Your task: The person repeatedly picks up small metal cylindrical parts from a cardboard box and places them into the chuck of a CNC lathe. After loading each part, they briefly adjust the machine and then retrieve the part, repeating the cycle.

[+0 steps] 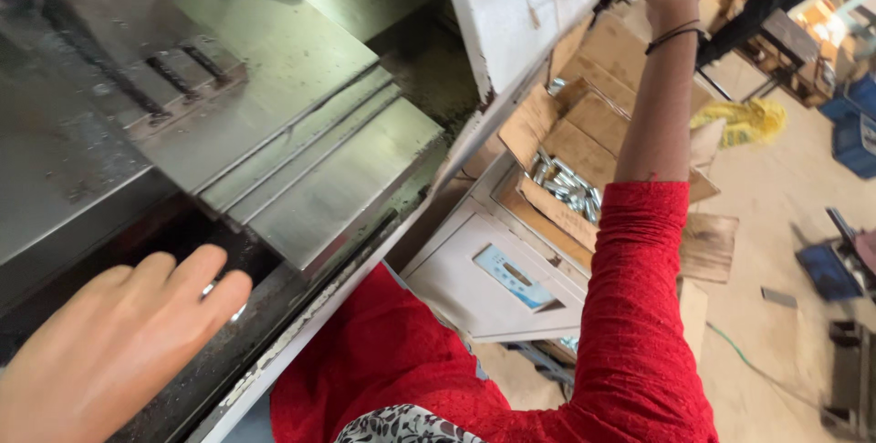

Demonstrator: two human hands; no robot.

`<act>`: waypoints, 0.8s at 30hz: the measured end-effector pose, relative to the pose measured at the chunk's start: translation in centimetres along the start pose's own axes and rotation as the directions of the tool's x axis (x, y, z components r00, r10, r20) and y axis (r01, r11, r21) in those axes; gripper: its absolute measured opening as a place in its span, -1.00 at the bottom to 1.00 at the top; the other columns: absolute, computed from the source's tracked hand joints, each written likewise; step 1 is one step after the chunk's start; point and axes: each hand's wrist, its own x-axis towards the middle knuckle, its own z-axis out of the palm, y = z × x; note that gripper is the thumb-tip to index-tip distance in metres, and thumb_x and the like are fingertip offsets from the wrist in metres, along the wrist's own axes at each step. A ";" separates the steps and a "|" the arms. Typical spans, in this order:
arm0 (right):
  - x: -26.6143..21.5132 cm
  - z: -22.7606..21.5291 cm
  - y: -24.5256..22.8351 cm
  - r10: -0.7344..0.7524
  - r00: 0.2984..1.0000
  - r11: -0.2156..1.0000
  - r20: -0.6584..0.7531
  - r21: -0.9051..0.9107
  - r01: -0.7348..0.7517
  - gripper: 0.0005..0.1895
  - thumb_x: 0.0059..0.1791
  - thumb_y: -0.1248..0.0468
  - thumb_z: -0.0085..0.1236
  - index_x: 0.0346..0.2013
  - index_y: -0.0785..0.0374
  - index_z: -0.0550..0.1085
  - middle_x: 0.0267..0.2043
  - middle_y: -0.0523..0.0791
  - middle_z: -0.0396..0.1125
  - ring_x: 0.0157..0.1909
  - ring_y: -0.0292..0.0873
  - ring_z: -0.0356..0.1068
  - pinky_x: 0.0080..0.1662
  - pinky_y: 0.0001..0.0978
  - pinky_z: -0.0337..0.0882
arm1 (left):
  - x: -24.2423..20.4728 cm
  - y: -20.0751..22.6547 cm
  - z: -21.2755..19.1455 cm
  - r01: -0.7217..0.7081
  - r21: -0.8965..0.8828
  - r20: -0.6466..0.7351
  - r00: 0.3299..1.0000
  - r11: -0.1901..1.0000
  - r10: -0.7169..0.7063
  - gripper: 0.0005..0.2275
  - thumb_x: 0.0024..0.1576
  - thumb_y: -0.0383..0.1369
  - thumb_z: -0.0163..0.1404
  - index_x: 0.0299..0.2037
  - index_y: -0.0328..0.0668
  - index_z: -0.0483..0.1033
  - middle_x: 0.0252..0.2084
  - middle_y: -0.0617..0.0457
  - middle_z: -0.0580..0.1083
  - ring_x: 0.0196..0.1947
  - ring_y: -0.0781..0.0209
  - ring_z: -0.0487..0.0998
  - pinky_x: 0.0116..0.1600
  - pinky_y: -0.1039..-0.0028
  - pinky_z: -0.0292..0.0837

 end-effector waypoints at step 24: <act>-20.4 15.2 -12.5 -0.128 0.949 0.955 0.287 -0.224 0.197 -0.68 0.06 0.51 -0.01 0.06 0.26 0.55 -0.01 0.01 0.51 -0.08 -0.11 0.55 -0.09 -0.33 0.56 | 13.0 3.2 -3.5 -0.042 0.018 -0.175 0.984 0.999 0.044 -0.91 0.00 -0.34 0.01 -0.40 -0.13 0.38 -0.38 0.04 0.37 -0.45 0.07 0.55 -0.43 0.32 0.47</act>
